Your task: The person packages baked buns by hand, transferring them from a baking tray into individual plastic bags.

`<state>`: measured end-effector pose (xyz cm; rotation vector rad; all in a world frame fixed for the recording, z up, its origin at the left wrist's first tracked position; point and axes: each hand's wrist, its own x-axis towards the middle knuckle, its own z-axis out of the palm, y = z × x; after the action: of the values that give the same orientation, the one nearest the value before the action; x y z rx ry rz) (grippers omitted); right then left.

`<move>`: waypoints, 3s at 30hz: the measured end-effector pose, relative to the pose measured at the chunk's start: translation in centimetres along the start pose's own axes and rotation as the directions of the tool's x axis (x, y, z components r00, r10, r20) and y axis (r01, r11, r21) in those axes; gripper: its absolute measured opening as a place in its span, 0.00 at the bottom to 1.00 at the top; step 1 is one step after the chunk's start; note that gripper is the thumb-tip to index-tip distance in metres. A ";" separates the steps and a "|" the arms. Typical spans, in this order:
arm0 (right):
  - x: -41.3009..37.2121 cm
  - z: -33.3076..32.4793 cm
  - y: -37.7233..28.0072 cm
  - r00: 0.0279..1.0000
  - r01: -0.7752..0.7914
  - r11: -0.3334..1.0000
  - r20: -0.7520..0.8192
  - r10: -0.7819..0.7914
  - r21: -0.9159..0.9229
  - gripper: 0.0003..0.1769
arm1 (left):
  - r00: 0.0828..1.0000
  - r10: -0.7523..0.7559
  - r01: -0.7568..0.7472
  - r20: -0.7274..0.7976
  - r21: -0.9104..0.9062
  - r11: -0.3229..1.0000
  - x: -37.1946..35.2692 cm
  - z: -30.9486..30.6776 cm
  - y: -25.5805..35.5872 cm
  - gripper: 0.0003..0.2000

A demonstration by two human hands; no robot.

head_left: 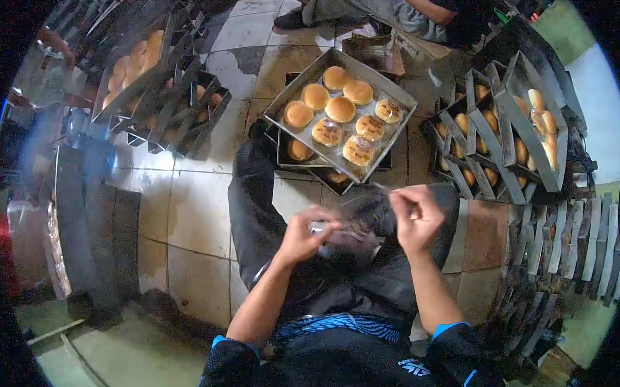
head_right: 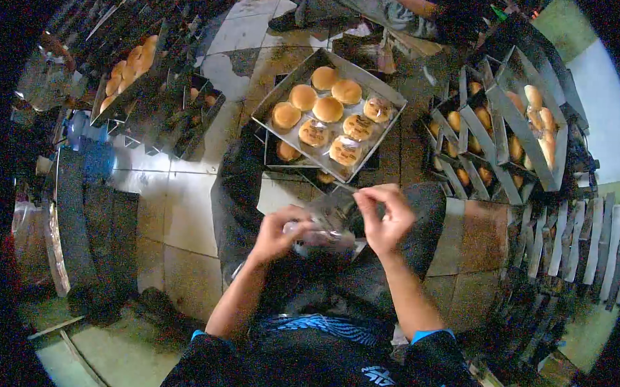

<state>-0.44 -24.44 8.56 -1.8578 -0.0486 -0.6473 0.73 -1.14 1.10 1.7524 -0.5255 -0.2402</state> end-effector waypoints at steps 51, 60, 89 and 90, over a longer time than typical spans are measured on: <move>3.6 4.0 1.4 0.426 -0.861 0.448 0.825 0.372 0.242 0.32 | 0.570 -0.381 0.284 -0.728 -0.260 0.923 0.5 -6.9 1.0 0.12; 0.3 3.6 -6.4 0.823 0.285 0.946 0.466 -0.324 0.153 0.30 | 0.629 -0.553 -0.188 -0.546 -0.798 0.573 2.0 -3.4 9.4 0.35; 0.3 6.7 -8.7 0.489 0.122 0.937 0.802 -0.343 0.327 0.10 | 0.746 -0.497 -0.168 -0.444 -0.847 0.504 1.3 -3.9 10.5 0.31; 0.2 6.9 -8.5 0.430 0.131 0.931 0.827 -0.362 0.340 0.10 | 0.740 -0.494 -0.130 -0.456 -0.818 0.561 1.6 -4.1 10.0 0.31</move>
<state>-0.33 -15.15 14.29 -1.7738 -1.0823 0.2282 1.71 0.04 11.91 0.8322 0.3179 0.0085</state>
